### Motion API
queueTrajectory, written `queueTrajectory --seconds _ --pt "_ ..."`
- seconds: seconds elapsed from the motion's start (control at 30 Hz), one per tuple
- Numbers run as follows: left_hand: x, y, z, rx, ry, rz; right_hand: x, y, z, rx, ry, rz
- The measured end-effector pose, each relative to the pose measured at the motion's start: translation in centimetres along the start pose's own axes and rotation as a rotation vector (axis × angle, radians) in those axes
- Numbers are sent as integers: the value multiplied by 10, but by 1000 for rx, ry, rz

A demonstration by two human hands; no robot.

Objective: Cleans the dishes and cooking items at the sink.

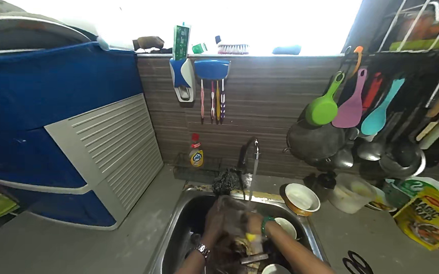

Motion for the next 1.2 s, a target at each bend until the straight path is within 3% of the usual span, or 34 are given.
queueTrajectory --seconds 0.1,0.17,0.3,0.37,0.43,0.53,0.63,0.73,0.8,0.9,1.0,1.07,1.13,1.2 --pt "-1 -1 8 -55 -56 9 -16 -13 14 -307 43 30" --pt "-3 4 12 -115 -64 10 -13 -19 14 -294 90 -18" --pt "-1 15 16 -145 -83 19 7 -16 18 119 -42 -269" --pt "0 19 18 -178 -67 48 9 -10 34 401 -110 -255" --pt "2 17 27 -307 -118 99 4 -4 50 541 -172 -132" --pt "6 20 45 -477 -327 310 3 -1 54 181 -346 44" --pt "2 12 40 -314 -344 442 -6 -22 47 75 -262 71" --pt "-1 -3 10 -59 -103 240 -16 -53 39 169 -251 -38" --pt "-3 -11 -3 -75 40 13 -18 -72 20 373 -174 -278" --pt "-6 -17 0 -118 30 -183 -29 -93 -1 515 -51 -680" --pt "-6 -21 2 -69 -20 -303 -43 -66 45 355 -146 -686" --pt "-11 -17 -9 -20 -18 -297 -46 -44 72 226 -249 -780" --pt "-21 -8 -21 -41 40 -292 -41 -54 62 161 -169 -812" --pt "-33 -2 -35 -60 90 -295 -31 -73 30 282 22 -701"
Point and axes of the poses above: each hand's wrist, its own x-axis towards the middle knuckle, its own y-axis out of the palm, z = x × y, the point moved 8 cm from there along x, towards the middle knuckle, and after that the axes turned 8 degrees about -y, right-handed, at the moved point
